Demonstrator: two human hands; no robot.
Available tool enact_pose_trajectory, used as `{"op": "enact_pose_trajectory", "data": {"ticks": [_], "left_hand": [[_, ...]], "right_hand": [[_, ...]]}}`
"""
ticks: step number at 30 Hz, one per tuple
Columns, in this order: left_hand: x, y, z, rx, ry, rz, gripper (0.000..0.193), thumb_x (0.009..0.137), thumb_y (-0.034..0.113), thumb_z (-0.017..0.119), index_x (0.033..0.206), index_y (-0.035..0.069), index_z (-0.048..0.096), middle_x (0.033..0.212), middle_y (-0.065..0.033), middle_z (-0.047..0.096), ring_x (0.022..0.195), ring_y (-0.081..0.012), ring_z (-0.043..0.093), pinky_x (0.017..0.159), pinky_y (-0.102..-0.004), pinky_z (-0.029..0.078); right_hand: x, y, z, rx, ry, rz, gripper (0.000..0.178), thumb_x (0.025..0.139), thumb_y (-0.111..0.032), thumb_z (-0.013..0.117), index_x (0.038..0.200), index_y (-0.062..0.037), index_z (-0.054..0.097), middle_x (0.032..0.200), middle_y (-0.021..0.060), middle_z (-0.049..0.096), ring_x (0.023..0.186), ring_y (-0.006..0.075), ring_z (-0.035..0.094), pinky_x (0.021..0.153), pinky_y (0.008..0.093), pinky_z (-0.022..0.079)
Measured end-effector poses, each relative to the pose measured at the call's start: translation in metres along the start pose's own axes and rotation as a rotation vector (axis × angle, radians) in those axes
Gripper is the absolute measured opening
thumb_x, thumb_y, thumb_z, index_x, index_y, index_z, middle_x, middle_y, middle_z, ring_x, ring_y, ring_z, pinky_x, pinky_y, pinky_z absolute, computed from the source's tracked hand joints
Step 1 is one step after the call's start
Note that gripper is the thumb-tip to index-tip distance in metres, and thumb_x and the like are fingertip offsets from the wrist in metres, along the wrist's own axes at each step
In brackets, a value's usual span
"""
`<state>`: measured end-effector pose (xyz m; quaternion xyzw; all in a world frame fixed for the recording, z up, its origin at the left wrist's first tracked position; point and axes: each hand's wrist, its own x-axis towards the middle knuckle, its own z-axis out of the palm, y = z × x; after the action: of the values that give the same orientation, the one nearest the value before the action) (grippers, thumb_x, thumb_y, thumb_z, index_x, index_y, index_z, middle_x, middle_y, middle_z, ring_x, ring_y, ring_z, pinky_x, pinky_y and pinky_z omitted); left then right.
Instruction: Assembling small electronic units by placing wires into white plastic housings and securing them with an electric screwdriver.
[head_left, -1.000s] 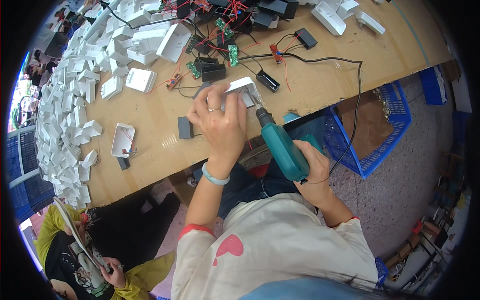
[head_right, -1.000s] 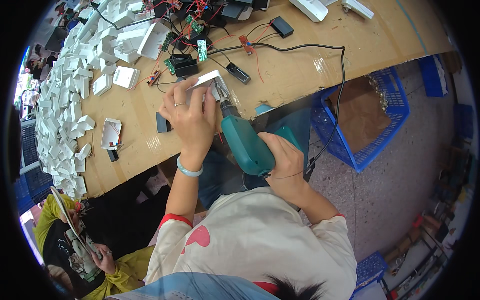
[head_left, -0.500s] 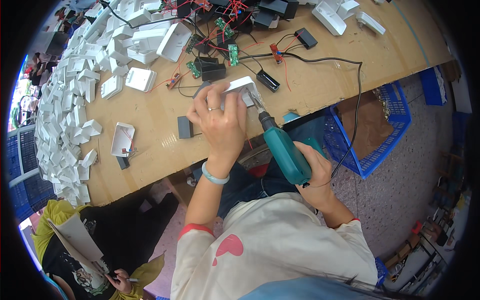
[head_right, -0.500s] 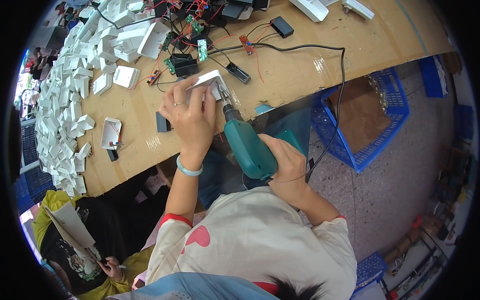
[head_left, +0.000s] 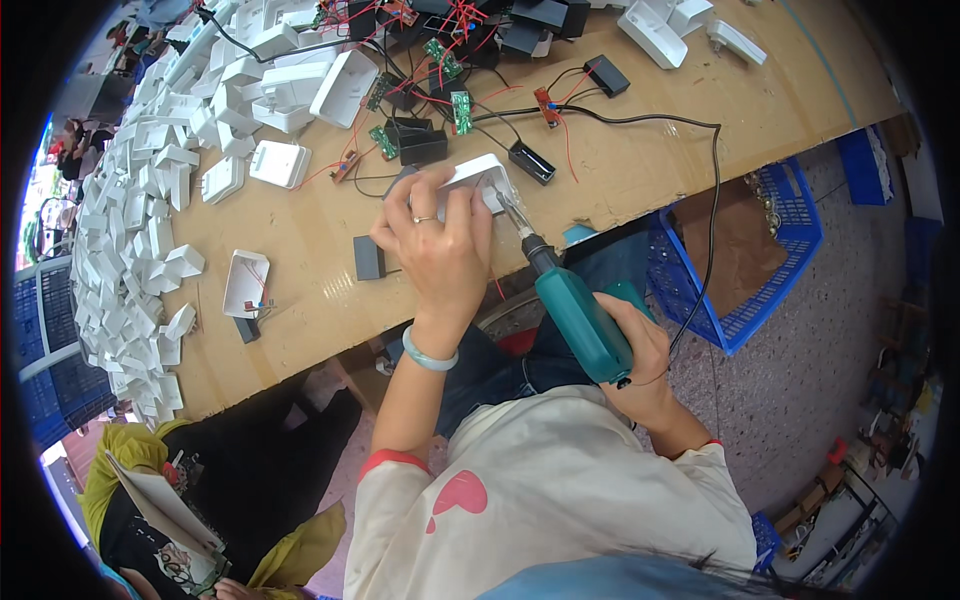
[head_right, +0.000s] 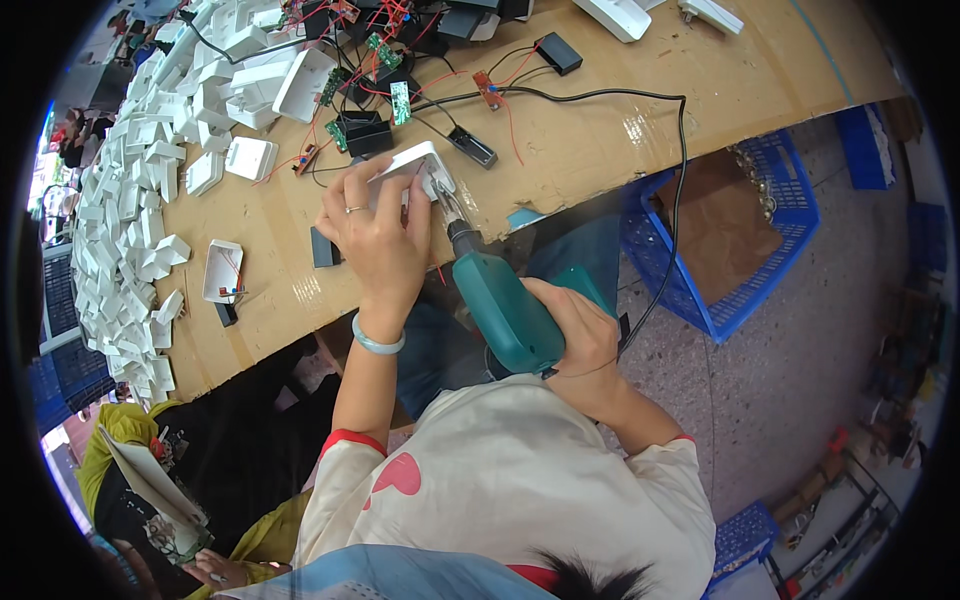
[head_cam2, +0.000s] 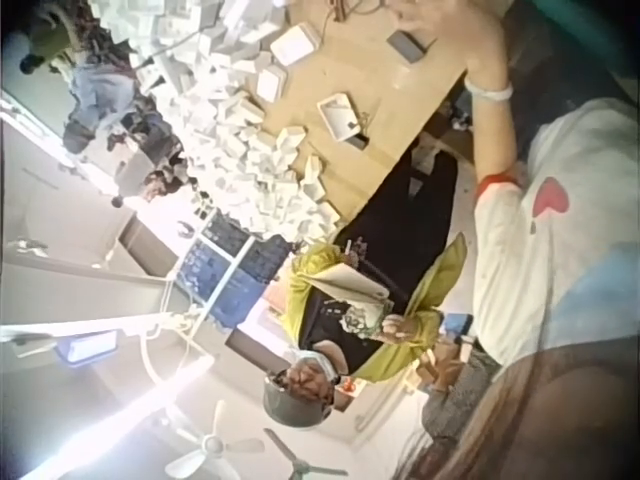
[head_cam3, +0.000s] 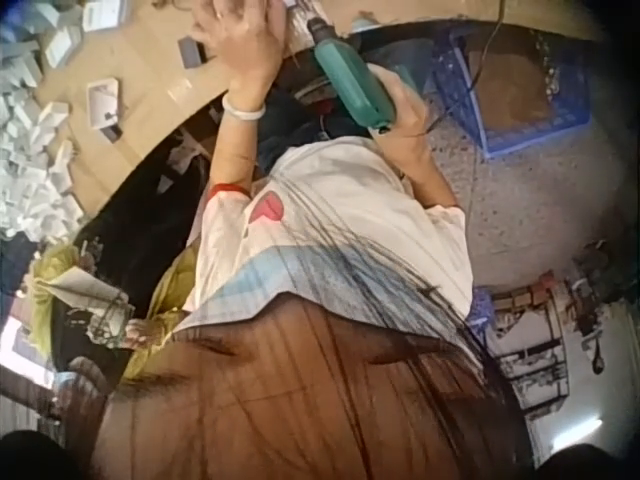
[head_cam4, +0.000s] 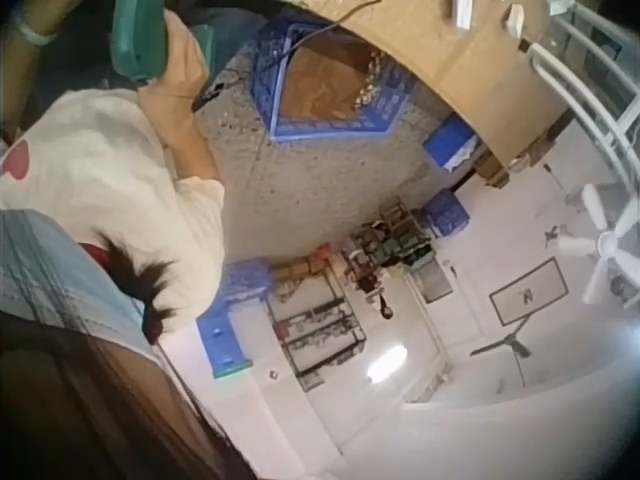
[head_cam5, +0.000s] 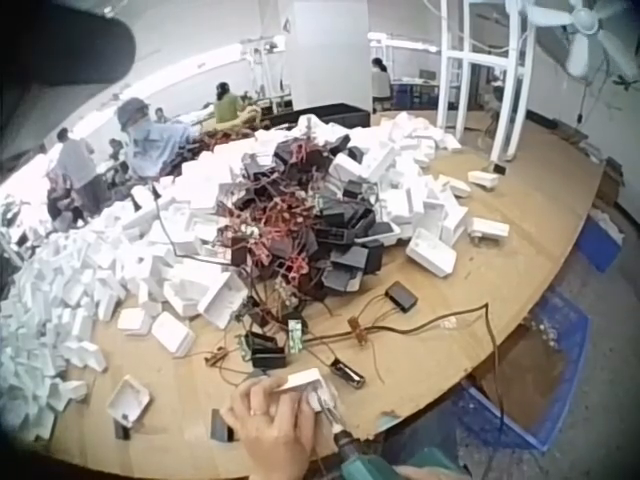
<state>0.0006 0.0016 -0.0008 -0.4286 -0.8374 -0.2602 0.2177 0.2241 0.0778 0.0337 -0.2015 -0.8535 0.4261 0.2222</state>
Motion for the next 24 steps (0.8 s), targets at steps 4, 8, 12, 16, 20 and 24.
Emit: {"op": "enact_pose_trajectory", "data": {"ticks": [4, 8, 12, 16, 20, 24], "left_hand": [[0.0, 0.0, -0.006, -0.005, 0.004, 0.003, 0.013, 0.083, 0.014, 0.078, 0.091, 0.007, 0.071, 0.122, -0.0051, 0.066, 0.12, -0.032, 0.055, 0.099, -0.0483, 0.035], [-0.01, -0.012, -0.024, -0.153, -0.03, 0.062, 0.019, 0.083, 0.009, 0.076, 0.101, 0.01, 0.075, 0.13, -0.007, 0.065, 0.128, -0.035, 0.053, 0.101, -0.0488, 0.04], [-0.022, -0.028, -0.055, -0.284, -0.274, 0.331, 0.03, 0.079, 0.006, 0.071, 0.107, 0.016, 0.078, 0.141, -0.0053, 0.061, 0.134, -0.0361, 0.052, 0.103, -0.0479, 0.042], [-0.021, -0.038, -0.059, -0.253, -0.416, 0.482, 0.027, 0.076, 0.011, 0.069, 0.101, 0.015, 0.078, 0.144, -0.0039, 0.059, 0.135, -0.0298, 0.052, 0.104, -0.0455, 0.042], [-0.016, -0.043, -0.053, -0.323, -0.384, 0.517, 0.029, 0.072, 0.007, 0.072, 0.1, 0.014, 0.078, 0.121, -0.0029, 0.07, 0.12, -0.0252, 0.063, 0.097, -0.0423, 0.046], [-0.001, -0.034, -0.047, -0.491, -0.277, 0.342, 0.029, 0.074, 0.004, 0.076, 0.101, 0.013, 0.078, 0.098, -0.0042, 0.07, 0.098, -0.0251, 0.065, 0.086, -0.0397, 0.047]], "right_hand": [[-0.004, -0.002, -0.005, 0.004, 0.012, -0.019, 0.048, 0.078, 0.0, 0.076, 0.124, 0.0049, 0.063, 0.103, 0.0192, 0.071, 0.085, 0.0322, 0.072, 0.076, 0.0347, 0.055], [-0.013, -0.004, -0.013, 0.023, 0.063, -0.016, 0.042, 0.08, 0.003, 0.078, 0.12, 0.0035, 0.065, 0.099, 0.0166, 0.072, 0.081, 0.0237, 0.073, 0.074, 0.0308, 0.055], [-0.023, 0.0, -0.017, -0.009, 0.143, 0.038, 0.035, 0.085, 0.004, 0.08, 0.116, 0.0036, 0.065, 0.097, 0.0137, 0.075, 0.083, 0.0192, 0.074, 0.075, 0.0287, 0.056], [-0.023, -0.004, -0.016, -0.009, 0.153, 0.107, 0.029, 0.087, 0.001, 0.08, 0.114, 0.0043, 0.066, 0.095, 0.0133, 0.076, 0.081, 0.0192, 0.075, 0.074, 0.0287, 0.057], [-0.025, -0.004, -0.014, -0.004, 0.154, 0.094, 0.028, 0.088, 0.0, 0.079, 0.113, 0.0043, 0.067, 0.092, 0.0126, 0.076, 0.079, 0.0189, 0.075, 0.073, 0.0287, 0.057], [-0.027, -0.005, -0.011, 0.02, 0.144, 0.104, 0.028, 0.088, 0.0, 0.079, 0.113, 0.0042, 0.067, 0.092, 0.0122, 0.075, 0.079, 0.0183, 0.074, 0.073, 0.0284, 0.056]]}}
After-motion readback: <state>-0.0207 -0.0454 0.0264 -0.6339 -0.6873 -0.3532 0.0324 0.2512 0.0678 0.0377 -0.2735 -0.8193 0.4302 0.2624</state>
